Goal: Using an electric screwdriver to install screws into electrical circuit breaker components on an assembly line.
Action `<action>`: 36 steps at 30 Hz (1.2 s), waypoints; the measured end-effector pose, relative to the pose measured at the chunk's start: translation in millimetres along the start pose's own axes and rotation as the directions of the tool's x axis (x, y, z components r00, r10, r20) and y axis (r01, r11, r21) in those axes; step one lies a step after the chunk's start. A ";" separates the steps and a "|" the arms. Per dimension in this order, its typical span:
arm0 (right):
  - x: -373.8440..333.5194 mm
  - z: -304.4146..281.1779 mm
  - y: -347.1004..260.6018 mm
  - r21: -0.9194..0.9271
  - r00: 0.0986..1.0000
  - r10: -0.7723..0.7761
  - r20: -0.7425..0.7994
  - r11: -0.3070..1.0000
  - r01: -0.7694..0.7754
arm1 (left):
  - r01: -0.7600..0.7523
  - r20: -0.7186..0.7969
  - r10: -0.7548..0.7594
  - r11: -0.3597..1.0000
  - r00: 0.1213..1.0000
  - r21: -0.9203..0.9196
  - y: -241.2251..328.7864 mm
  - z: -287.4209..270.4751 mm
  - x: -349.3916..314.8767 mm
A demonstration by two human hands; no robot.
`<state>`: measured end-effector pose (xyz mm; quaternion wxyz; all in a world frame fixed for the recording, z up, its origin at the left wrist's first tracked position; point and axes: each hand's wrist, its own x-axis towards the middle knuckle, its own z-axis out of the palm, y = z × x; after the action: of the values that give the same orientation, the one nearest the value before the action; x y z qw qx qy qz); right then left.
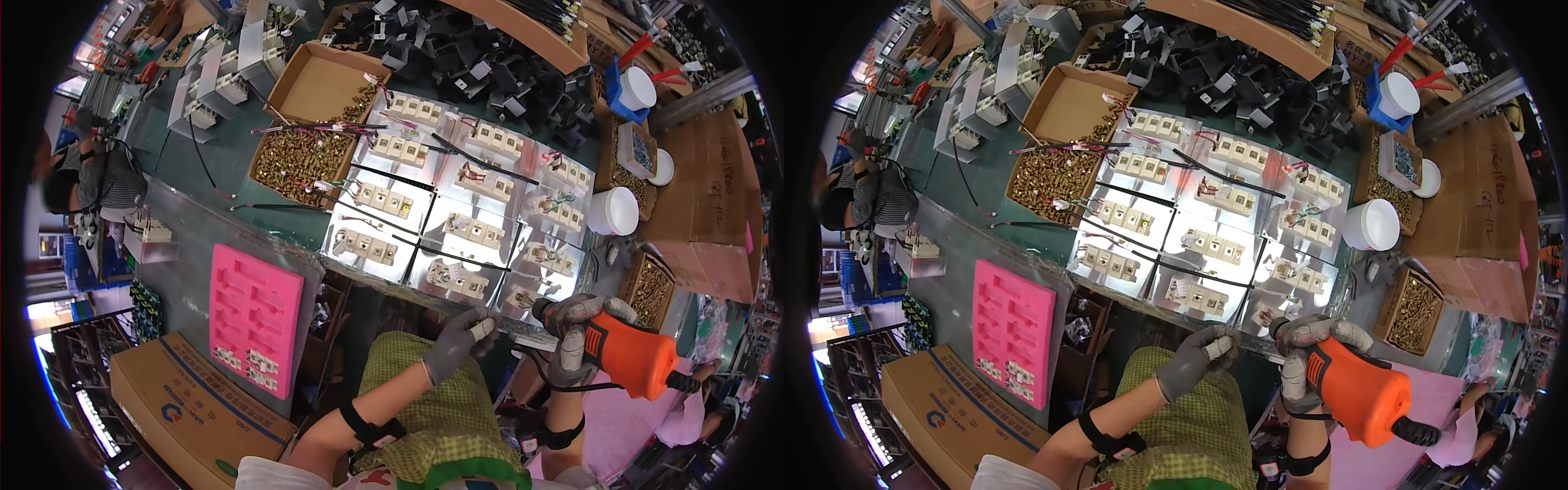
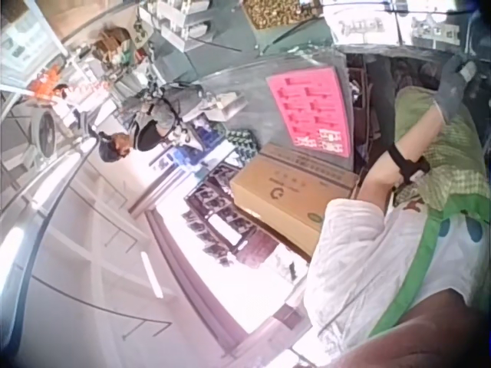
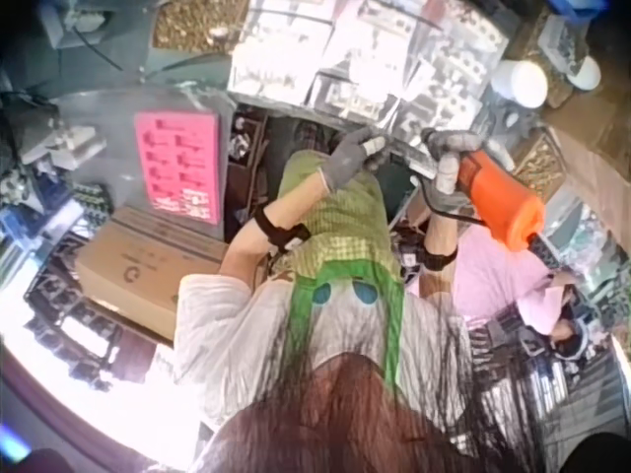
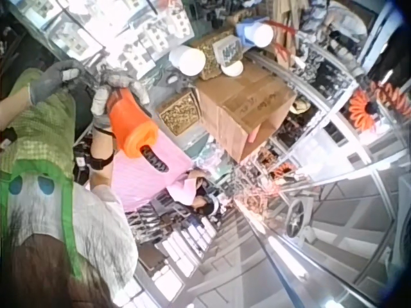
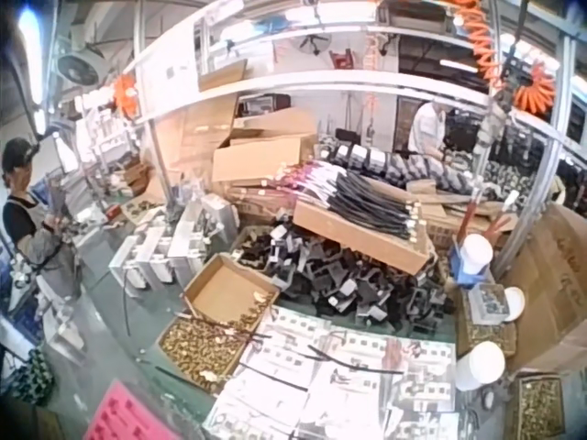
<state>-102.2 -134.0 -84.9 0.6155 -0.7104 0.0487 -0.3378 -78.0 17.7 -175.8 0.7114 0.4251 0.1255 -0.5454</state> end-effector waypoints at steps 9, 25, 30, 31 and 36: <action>-14.7 5.5 6.8 -0.041 0.925 0.031 -0.378 0.998 -0.050 | 0.000 0.061 0.014 0.972 0.998 -0.234 -8.3 -2.8 -0.3; 0.1 -29.6 -70.4 0.212 0.928 -0.178 -0.328 0.943 0.256 | 0.009 0.010 -0.007 0.975 1.000 -0.223 -5.3 10.0 -22.1; -17.2 -95.4 -27.9 0.007 0.914 -0.022 -0.405 1.000 0.028 | 0.048 -0.002 -0.049 0.974 0.999 -0.220 -9.9 2.9 -16.5; -23.6 -95.9 -18.0 -0.112 0.884 -0.078 -0.461 0.993 0.030 | 0.058 0.028 -0.052 0.968 0.998 -0.242 -12.3 1.0 -15.6; -24.5 -79.9 -12.5 -0.035 0.907 -0.093 -0.411 0.996 0.086 | 0.093 0.068 -0.082 0.979 0.994 -0.180 -8.9 3.1 -18.2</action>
<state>-168.5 -186.4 -82.7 0.5696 -0.6294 0.1476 -0.5075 -93.5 27.2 -166.4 0.7264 0.3351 0.1721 -0.5748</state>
